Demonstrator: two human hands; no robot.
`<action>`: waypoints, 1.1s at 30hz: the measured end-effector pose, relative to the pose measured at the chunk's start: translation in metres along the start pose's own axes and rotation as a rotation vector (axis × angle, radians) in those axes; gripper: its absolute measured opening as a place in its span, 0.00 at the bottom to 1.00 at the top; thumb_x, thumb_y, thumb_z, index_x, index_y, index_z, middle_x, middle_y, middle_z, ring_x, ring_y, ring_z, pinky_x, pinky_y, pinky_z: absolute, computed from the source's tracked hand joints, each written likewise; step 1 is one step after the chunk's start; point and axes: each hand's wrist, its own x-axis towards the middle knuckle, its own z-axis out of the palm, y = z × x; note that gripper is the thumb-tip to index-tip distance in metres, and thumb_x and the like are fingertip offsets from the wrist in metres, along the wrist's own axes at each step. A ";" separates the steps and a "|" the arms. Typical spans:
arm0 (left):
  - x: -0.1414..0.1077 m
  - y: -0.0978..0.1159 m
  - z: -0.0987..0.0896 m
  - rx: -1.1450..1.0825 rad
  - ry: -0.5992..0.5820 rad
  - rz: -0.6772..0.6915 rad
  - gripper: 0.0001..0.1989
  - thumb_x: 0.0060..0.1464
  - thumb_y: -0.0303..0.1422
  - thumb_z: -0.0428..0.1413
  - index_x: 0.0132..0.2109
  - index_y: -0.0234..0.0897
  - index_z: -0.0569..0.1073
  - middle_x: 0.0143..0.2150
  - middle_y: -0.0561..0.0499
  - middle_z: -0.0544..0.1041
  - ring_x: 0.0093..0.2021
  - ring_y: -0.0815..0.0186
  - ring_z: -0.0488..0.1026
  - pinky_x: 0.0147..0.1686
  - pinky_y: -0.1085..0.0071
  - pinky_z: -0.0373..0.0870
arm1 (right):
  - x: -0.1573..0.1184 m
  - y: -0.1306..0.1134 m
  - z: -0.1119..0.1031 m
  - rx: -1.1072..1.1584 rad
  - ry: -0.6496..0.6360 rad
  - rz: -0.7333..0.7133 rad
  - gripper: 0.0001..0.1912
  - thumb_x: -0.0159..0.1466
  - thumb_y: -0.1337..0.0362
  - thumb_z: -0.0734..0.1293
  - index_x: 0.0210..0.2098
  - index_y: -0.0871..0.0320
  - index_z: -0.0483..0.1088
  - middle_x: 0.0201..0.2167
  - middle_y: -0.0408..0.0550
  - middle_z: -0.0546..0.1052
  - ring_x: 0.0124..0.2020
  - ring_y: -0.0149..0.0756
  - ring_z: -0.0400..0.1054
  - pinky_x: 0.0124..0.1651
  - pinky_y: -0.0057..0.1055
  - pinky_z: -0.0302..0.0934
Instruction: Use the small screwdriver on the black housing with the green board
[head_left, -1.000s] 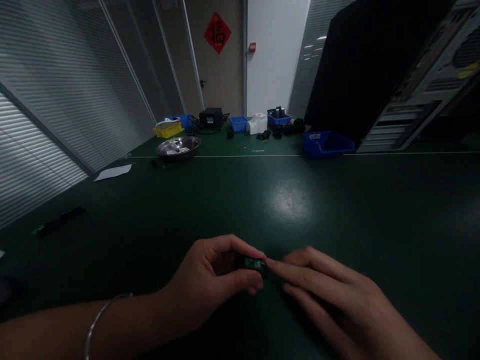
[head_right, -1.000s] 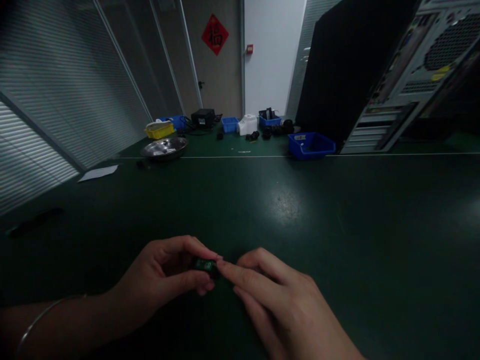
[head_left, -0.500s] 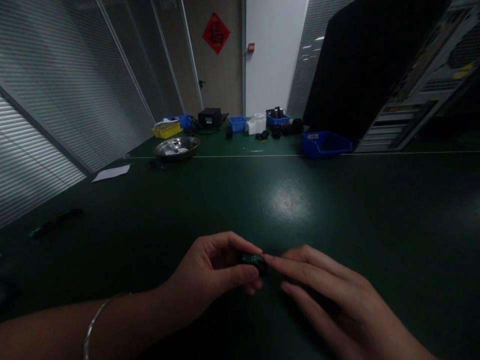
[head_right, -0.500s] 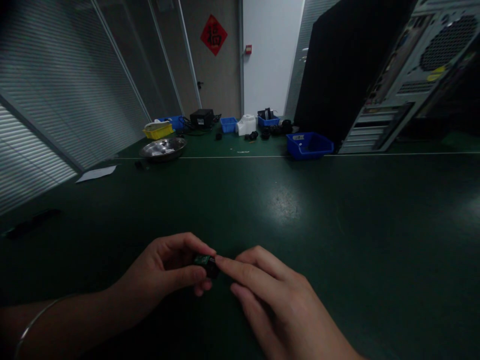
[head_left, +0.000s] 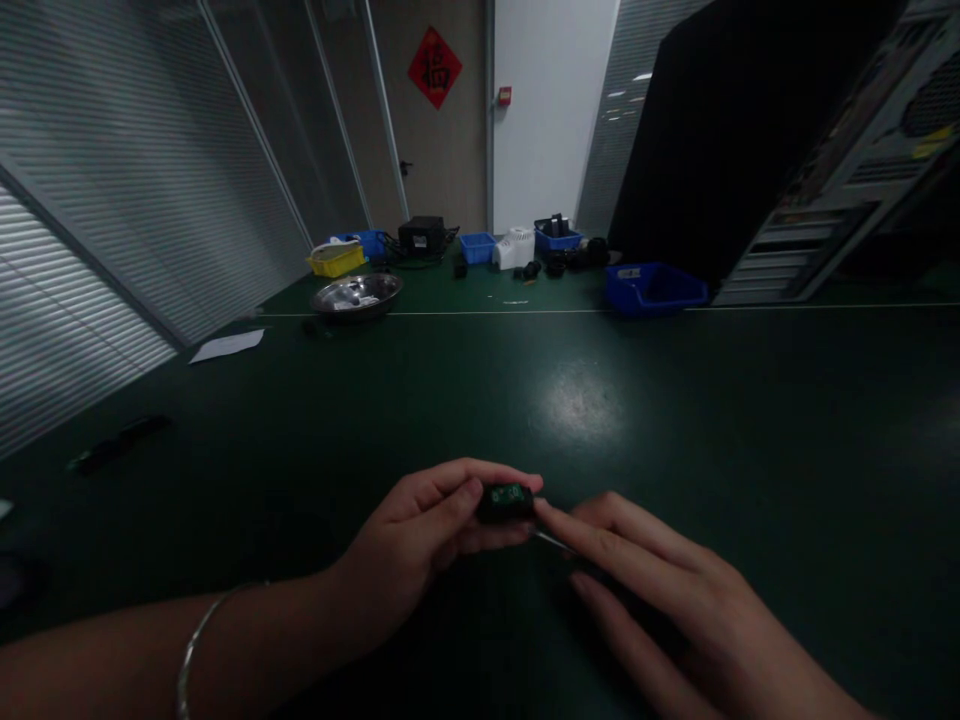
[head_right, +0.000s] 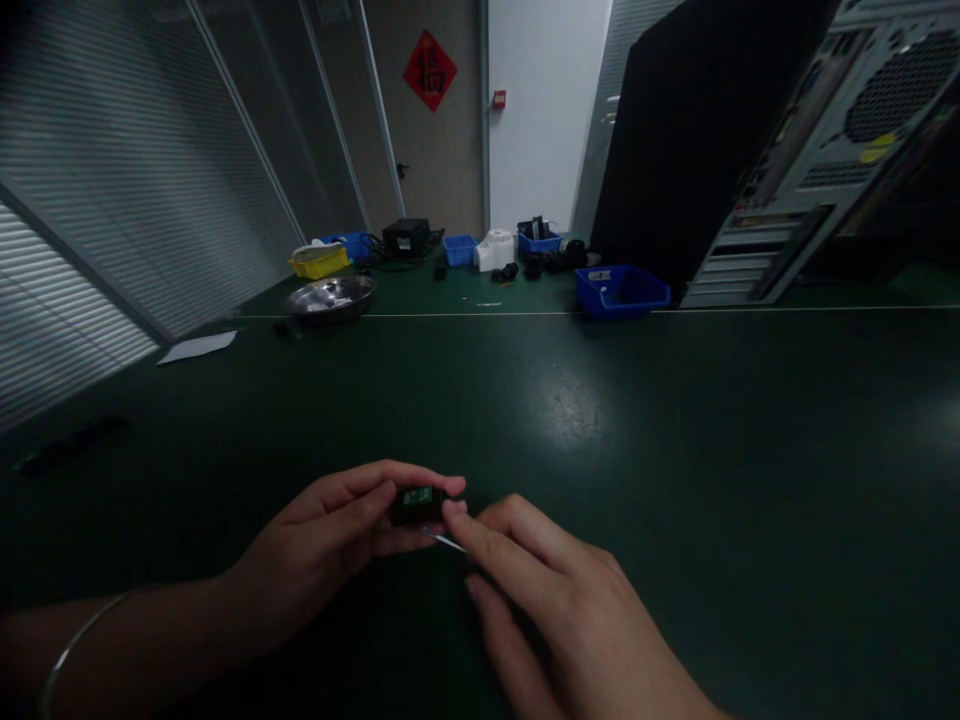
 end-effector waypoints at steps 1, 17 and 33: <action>0.000 0.000 0.000 -0.021 -0.012 -0.012 0.12 0.65 0.30 0.52 0.48 0.30 0.77 0.55 0.39 0.76 0.56 0.54 0.73 0.58 0.57 0.68 | 0.000 0.001 0.000 0.001 0.000 -0.002 0.28 0.64 0.73 0.61 0.61 0.46 0.62 0.46 0.46 0.77 0.40 0.34 0.77 0.33 0.22 0.73; 0.003 0.000 -0.001 0.063 -0.153 -0.098 0.22 0.48 0.17 0.64 0.50 0.38 0.76 0.41 0.52 0.76 0.39 0.71 0.77 0.43 0.74 0.74 | -0.002 -0.010 -0.001 0.021 0.034 -0.046 0.27 0.64 0.74 0.60 0.60 0.48 0.66 0.39 0.45 0.80 0.33 0.34 0.79 0.32 0.22 0.74; -0.002 0.002 0.003 0.303 0.036 0.033 0.14 0.49 0.22 0.65 0.43 0.41 0.81 0.36 0.53 0.79 0.29 0.73 0.75 0.30 0.78 0.74 | 0.004 0.002 -0.004 0.097 -0.123 0.013 0.21 0.66 0.75 0.60 0.53 0.48 0.68 0.42 0.44 0.75 0.39 0.32 0.74 0.40 0.25 0.71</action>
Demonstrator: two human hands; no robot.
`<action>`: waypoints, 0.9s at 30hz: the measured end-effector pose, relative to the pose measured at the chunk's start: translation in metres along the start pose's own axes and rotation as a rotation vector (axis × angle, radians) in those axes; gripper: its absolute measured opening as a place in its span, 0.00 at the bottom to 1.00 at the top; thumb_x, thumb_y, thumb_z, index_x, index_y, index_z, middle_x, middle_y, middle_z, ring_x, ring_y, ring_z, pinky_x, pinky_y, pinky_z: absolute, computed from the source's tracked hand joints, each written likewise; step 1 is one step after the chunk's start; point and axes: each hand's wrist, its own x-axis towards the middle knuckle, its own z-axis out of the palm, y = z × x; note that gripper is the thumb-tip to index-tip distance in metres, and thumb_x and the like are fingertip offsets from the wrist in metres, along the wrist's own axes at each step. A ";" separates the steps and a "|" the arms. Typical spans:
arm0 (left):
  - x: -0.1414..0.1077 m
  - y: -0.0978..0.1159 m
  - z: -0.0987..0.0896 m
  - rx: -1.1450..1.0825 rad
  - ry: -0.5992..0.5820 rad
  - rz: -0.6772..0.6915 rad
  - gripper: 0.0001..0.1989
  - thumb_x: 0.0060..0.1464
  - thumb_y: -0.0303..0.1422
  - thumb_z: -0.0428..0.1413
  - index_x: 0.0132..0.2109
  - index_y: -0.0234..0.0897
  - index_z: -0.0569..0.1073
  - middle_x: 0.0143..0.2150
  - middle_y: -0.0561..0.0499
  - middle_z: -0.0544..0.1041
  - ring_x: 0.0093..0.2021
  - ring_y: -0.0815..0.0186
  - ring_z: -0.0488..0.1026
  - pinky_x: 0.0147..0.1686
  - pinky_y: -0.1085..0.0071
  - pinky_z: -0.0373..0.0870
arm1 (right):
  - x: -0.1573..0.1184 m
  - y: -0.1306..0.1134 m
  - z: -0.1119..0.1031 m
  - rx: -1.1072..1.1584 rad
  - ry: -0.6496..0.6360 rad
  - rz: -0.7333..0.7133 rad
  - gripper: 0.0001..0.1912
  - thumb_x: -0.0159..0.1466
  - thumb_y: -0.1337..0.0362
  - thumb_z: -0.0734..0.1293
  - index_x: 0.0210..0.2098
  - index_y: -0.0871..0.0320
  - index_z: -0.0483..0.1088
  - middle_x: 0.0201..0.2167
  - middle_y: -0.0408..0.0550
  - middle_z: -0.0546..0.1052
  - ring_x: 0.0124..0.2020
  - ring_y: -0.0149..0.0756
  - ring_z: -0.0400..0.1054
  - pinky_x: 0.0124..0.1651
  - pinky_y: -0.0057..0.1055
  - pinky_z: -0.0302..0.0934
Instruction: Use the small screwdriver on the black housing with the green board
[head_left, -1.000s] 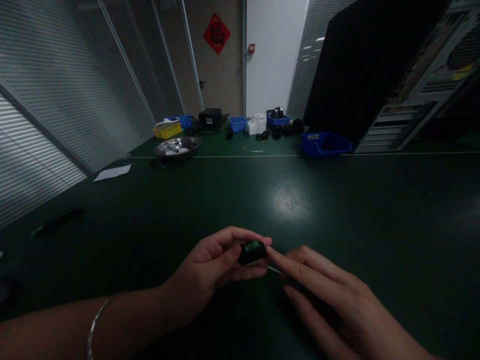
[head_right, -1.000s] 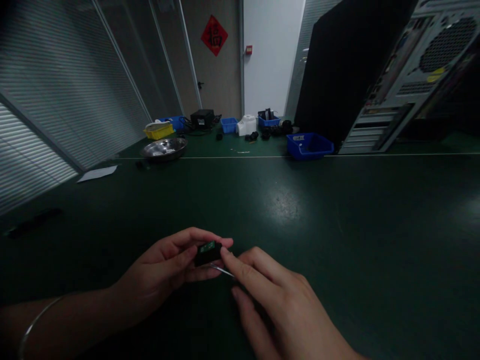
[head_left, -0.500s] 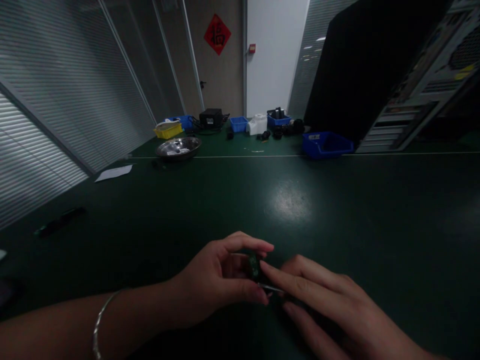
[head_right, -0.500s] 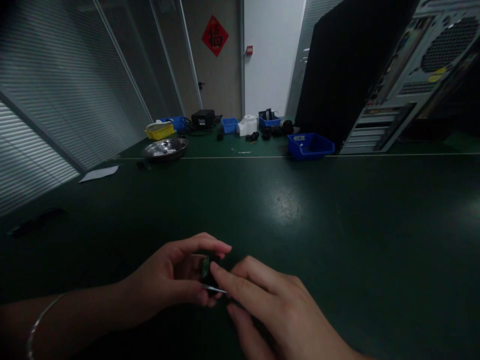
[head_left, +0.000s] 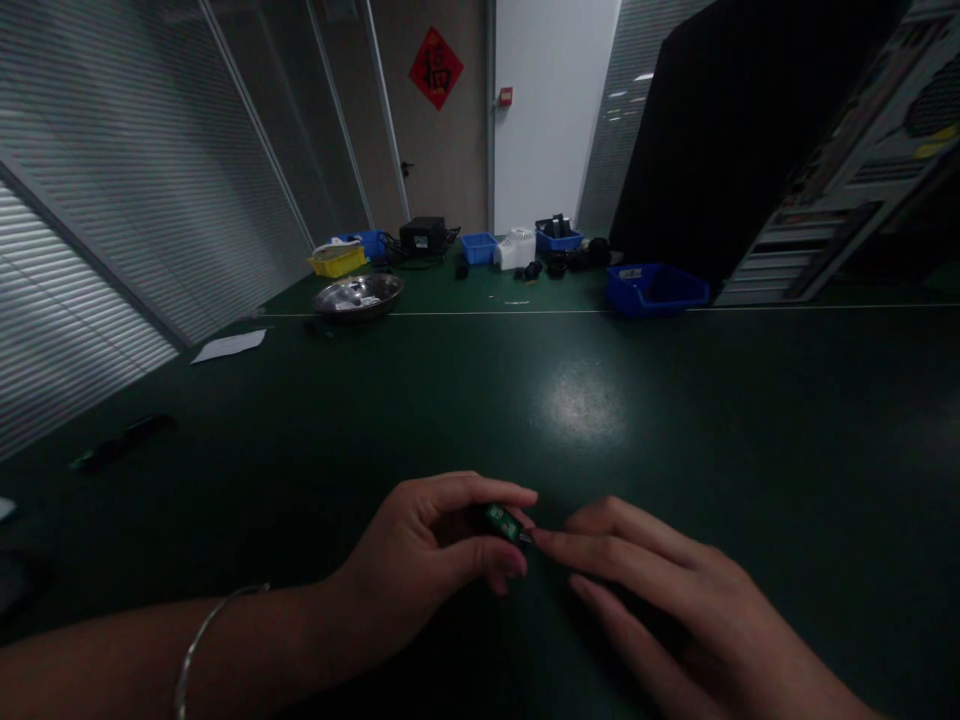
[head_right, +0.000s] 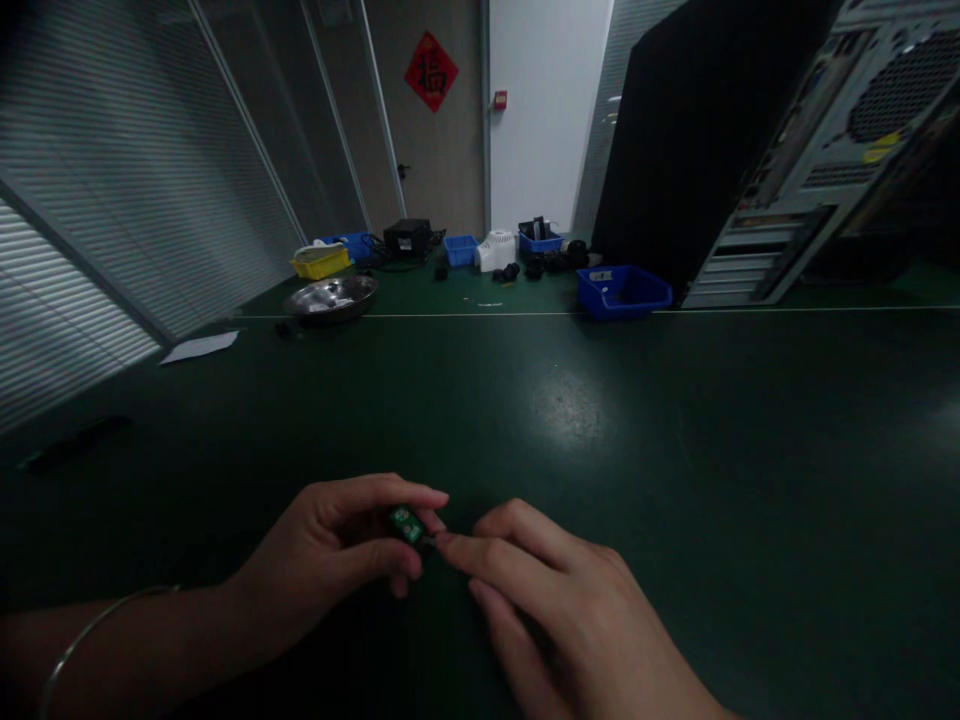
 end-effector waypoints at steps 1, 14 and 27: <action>0.000 0.000 0.001 0.007 0.003 0.008 0.14 0.50 0.22 0.64 0.44 0.41 0.81 0.37 0.53 0.80 0.29 0.73 0.75 0.32 0.77 0.74 | -0.001 0.000 0.000 -0.006 0.000 0.008 0.20 0.67 0.75 0.60 0.53 0.48 0.68 0.42 0.44 0.75 0.39 0.32 0.74 0.40 0.25 0.71; -0.002 -0.004 -0.001 0.010 -0.044 0.123 0.16 0.52 0.17 0.61 0.40 0.44 0.83 0.44 0.51 0.82 0.35 0.69 0.80 0.37 0.75 0.78 | -0.006 0.001 0.003 0.084 0.055 0.025 0.22 0.66 0.77 0.61 0.53 0.47 0.68 0.44 0.44 0.75 0.42 0.30 0.74 0.44 0.22 0.70; -0.002 0.000 -0.001 -0.053 -0.081 0.114 0.09 0.57 0.25 0.60 0.42 0.41 0.82 0.38 0.52 0.82 0.33 0.71 0.77 0.36 0.77 0.75 | 0.000 0.002 0.004 0.132 0.133 0.010 0.22 0.66 0.75 0.61 0.53 0.43 0.67 0.42 0.41 0.76 0.41 0.29 0.74 0.43 0.21 0.70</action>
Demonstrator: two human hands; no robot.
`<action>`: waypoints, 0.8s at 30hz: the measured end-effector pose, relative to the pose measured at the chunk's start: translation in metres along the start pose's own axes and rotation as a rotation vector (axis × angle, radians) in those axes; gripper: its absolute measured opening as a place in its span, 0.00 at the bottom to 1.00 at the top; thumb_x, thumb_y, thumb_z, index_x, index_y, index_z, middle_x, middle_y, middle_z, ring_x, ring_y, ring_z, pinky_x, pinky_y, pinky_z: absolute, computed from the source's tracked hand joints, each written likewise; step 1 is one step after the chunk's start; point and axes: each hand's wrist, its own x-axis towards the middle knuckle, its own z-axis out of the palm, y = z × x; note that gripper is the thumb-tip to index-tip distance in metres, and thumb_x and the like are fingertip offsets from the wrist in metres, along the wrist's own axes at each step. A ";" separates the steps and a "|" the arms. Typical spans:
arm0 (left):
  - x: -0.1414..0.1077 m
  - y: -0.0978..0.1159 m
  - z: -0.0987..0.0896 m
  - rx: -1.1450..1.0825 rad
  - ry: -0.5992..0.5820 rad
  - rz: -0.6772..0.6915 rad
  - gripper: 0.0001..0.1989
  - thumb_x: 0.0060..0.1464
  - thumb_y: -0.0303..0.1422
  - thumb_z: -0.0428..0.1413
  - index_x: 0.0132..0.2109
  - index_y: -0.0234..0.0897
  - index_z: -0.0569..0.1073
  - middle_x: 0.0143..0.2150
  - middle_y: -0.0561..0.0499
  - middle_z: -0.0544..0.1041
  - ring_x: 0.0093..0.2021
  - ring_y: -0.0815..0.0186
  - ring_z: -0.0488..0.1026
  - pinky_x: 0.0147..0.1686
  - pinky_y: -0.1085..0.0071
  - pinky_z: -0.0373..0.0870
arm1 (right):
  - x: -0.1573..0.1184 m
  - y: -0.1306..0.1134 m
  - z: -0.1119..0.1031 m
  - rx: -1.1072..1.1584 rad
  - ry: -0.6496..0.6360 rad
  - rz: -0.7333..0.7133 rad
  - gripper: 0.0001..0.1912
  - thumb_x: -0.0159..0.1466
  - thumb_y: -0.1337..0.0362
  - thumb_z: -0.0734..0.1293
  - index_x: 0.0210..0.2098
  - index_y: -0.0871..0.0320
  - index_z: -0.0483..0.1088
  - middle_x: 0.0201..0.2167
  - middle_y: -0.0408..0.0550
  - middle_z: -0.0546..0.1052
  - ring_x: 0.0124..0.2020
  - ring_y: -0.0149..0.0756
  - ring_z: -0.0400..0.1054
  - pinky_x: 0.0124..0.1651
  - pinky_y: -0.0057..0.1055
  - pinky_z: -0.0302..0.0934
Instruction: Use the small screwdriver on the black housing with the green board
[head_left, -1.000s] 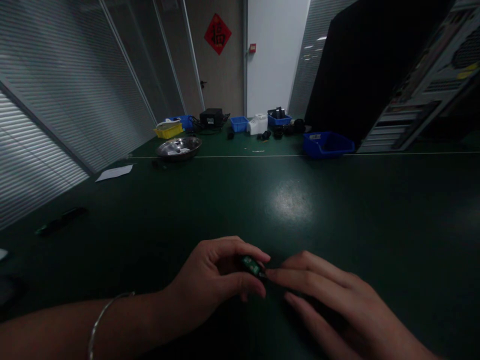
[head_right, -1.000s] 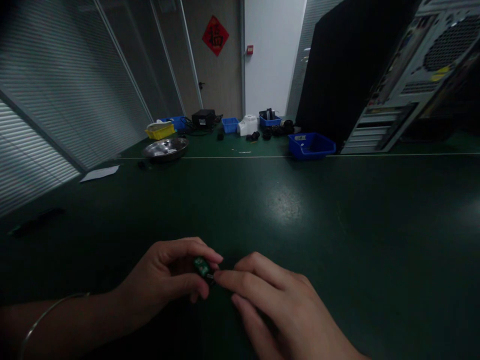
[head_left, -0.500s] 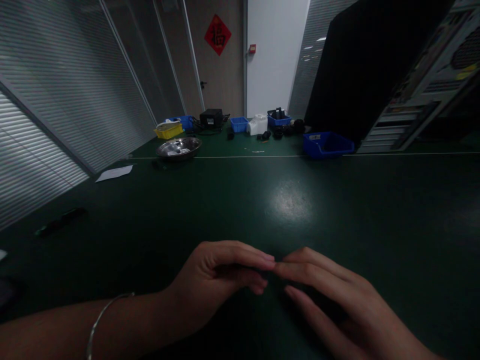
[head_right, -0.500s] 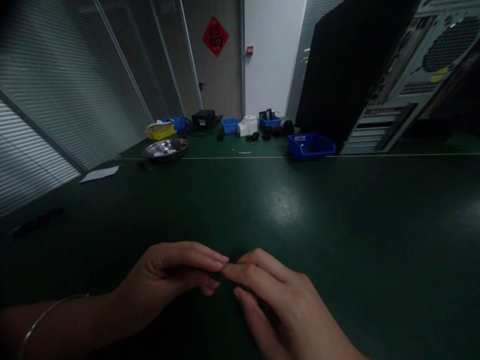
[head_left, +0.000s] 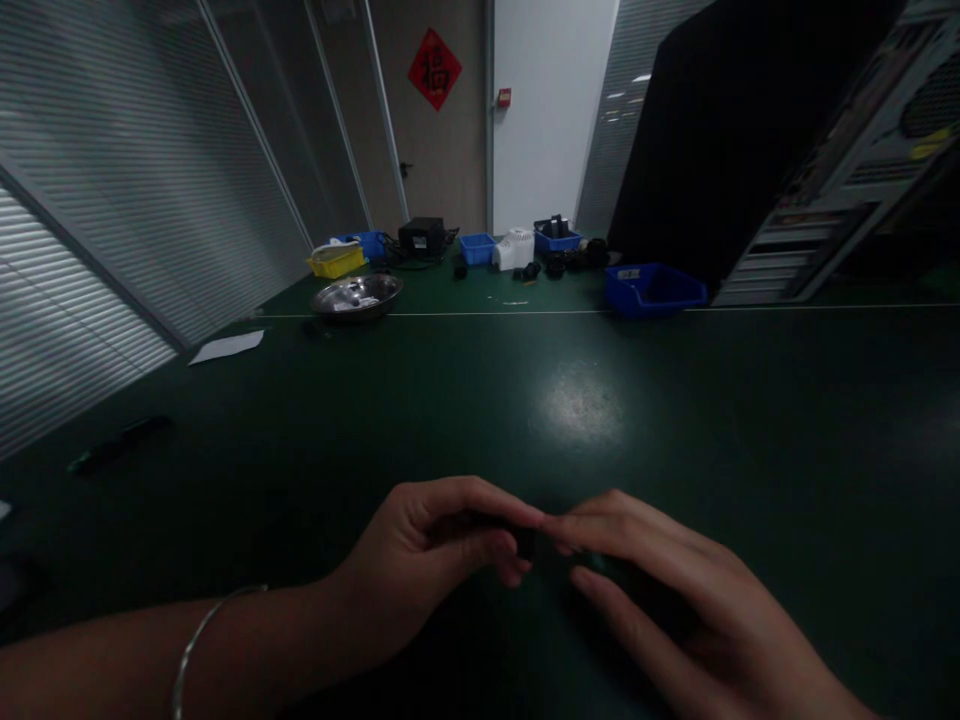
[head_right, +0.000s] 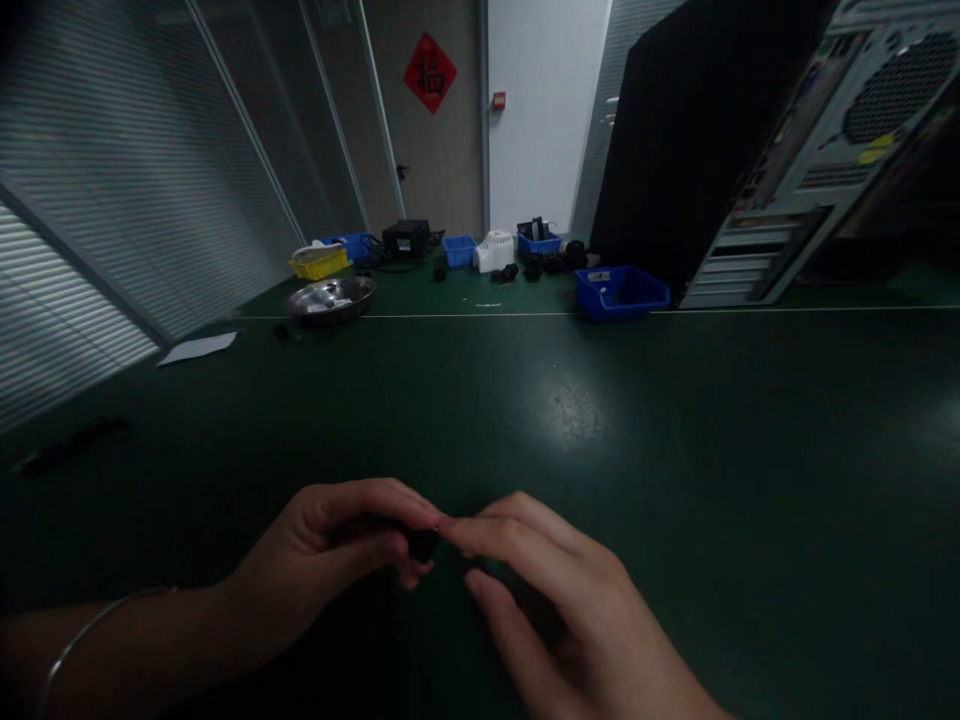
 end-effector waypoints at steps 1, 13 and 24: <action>0.000 0.001 0.000 0.036 -0.008 0.008 0.09 0.58 0.27 0.59 0.44 0.42 0.81 0.38 0.52 0.81 0.35 0.71 0.76 0.38 0.77 0.74 | -0.001 0.000 0.000 -0.007 0.013 0.014 0.22 0.66 0.74 0.61 0.54 0.42 0.67 0.42 0.40 0.76 0.41 0.29 0.74 0.43 0.21 0.70; -0.004 0.000 -0.004 0.333 -0.078 0.033 0.15 0.65 0.33 0.52 0.58 0.45 0.68 0.39 0.52 0.78 0.42 0.66 0.75 0.46 0.68 0.68 | -0.006 0.008 -0.003 -0.065 0.107 0.087 0.17 0.67 0.70 0.63 0.52 0.44 0.67 0.42 0.41 0.76 0.43 0.31 0.74 0.43 0.24 0.71; 0.002 0.004 0.000 0.222 0.074 -0.132 0.11 0.54 0.27 0.62 0.41 0.39 0.68 0.43 0.51 0.82 0.45 0.64 0.77 0.47 0.66 0.68 | -0.001 0.012 -0.006 -0.224 0.024 0.170 0.08 0.67 0.71 0.58 0.42 0.50 0.60 0.40 0.44 0.72 0.39 0.35 0.71 0.38 0.32 0.69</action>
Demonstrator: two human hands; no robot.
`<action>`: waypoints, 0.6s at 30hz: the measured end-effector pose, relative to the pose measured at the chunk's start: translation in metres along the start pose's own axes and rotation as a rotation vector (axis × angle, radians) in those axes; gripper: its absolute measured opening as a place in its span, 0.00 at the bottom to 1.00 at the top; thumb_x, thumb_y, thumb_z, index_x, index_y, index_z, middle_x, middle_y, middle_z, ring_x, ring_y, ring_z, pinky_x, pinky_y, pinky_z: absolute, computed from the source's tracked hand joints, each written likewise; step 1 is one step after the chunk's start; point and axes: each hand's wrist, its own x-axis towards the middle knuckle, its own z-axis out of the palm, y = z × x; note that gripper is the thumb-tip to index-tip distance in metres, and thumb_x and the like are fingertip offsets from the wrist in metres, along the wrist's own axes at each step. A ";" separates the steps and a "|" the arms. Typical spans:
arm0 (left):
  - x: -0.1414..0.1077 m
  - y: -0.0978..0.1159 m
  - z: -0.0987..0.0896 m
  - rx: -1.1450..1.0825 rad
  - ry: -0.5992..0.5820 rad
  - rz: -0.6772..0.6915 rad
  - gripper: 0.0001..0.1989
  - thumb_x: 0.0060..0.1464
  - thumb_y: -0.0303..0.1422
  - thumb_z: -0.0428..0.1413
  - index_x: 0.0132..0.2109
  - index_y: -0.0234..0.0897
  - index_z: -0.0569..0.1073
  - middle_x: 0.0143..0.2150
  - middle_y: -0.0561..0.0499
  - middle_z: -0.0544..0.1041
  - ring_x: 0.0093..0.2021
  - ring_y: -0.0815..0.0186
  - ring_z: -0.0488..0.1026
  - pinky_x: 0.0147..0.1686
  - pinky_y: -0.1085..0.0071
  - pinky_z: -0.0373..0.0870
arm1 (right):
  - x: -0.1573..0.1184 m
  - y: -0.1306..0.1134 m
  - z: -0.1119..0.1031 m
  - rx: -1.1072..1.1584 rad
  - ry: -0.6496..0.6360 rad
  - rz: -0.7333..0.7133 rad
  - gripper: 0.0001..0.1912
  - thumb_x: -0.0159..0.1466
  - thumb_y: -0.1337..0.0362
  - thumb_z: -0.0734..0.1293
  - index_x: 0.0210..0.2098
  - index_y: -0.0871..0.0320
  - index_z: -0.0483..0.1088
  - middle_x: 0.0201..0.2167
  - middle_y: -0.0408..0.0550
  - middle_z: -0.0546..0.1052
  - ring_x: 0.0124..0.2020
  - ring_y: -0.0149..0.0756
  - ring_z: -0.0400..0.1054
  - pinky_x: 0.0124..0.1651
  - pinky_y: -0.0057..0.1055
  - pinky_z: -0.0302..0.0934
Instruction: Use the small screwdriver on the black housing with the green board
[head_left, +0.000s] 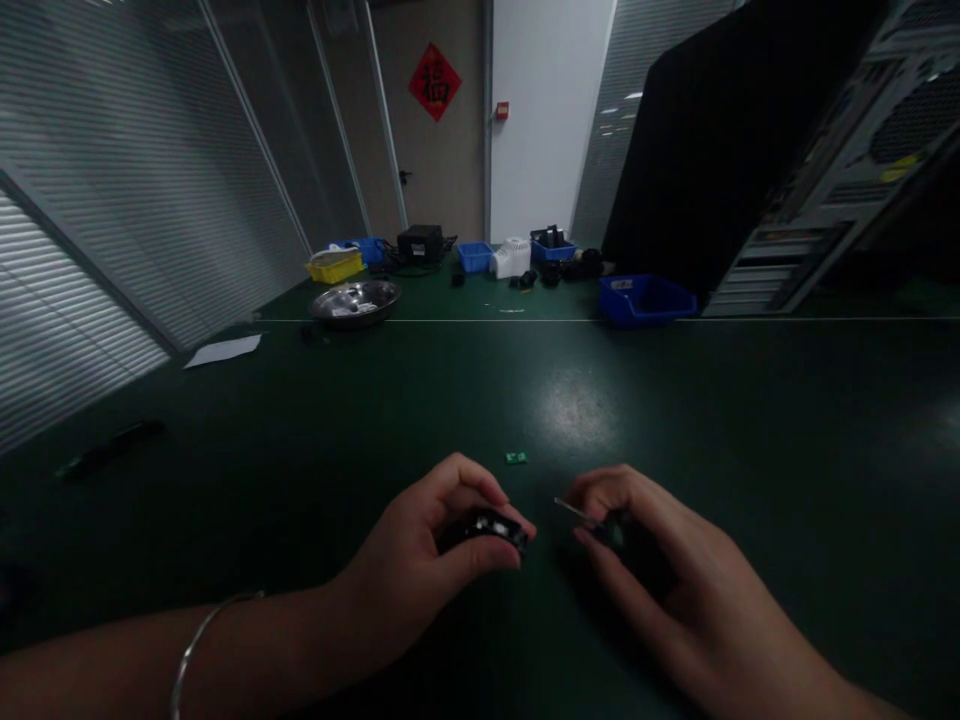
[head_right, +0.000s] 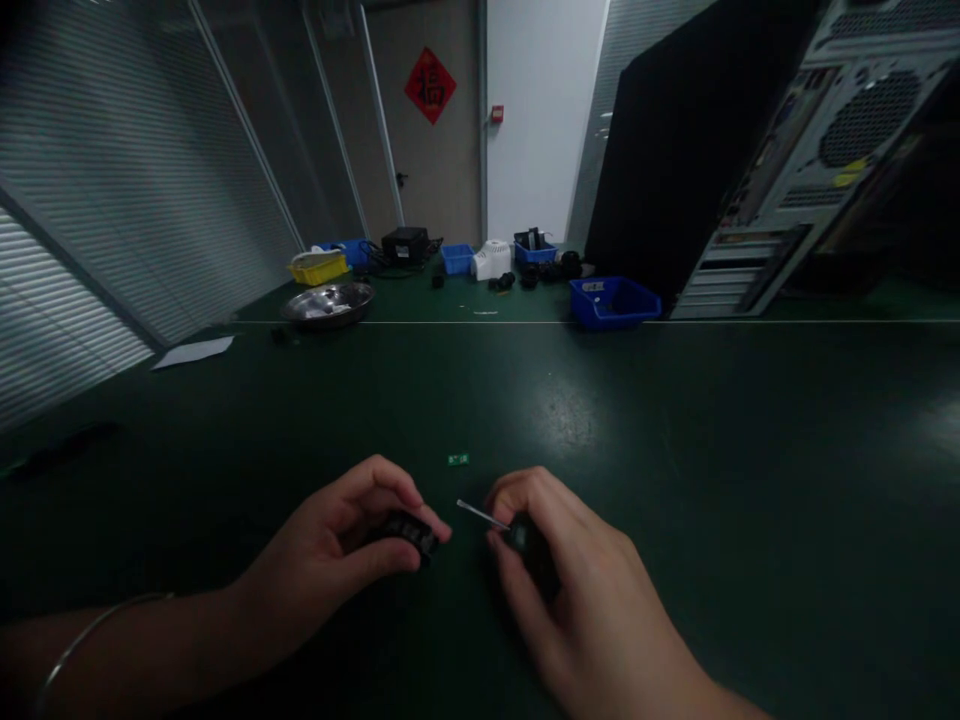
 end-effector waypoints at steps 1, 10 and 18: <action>0.000 0.000 0.000 0.009 -0.006 0.004 0.12 0.53 0.26 0.63 0.41 0.39 0.68 0.43 0.51 0.82 0.45 0.64 0.77 0.47 0.66 0.68 | 0.001 0.001 0.000 -0.010 -0.014 0.009 0.08 0.67 0.72 0.58 0.40 0.51 0.60 0.40 0.45 0.72 0.39 0.35 0.71 0.39 0.33 0.68; 0.002 0.000 0.000 0.061 0.033 0.070 0.11 0.49 0.24 0.63 0.40 0.38 0.73 0.41 0.52 0.78 0.46 0.62 0.74 0.47 0.65 0.67 | 0.020 -0.005 -0.010 -0.237 -0.149 0.080 0.12 0.65 0.73 0.61 0.44 0.52 0.69 0.41 0.45 0.74 0.35 0.36 0.73 0.37 0.34 0.68; -0.001 0.009 0.002 -0.012 0.017 0.022 0.09 0.51 0.25 0.62 0.41 0.36 0.73 0.38 0.53 0.77 0.42 0.63 0.75 0.46 0.64 0.69 | 0.065 -0.016 -0.017 -0.524 -0.196 0.097 0.10 0.69 0.62 0.65 0.47 0.59 0.71 0.43 0.48 0.76 0.38 0.38 0.74 0.40 0.39 0.70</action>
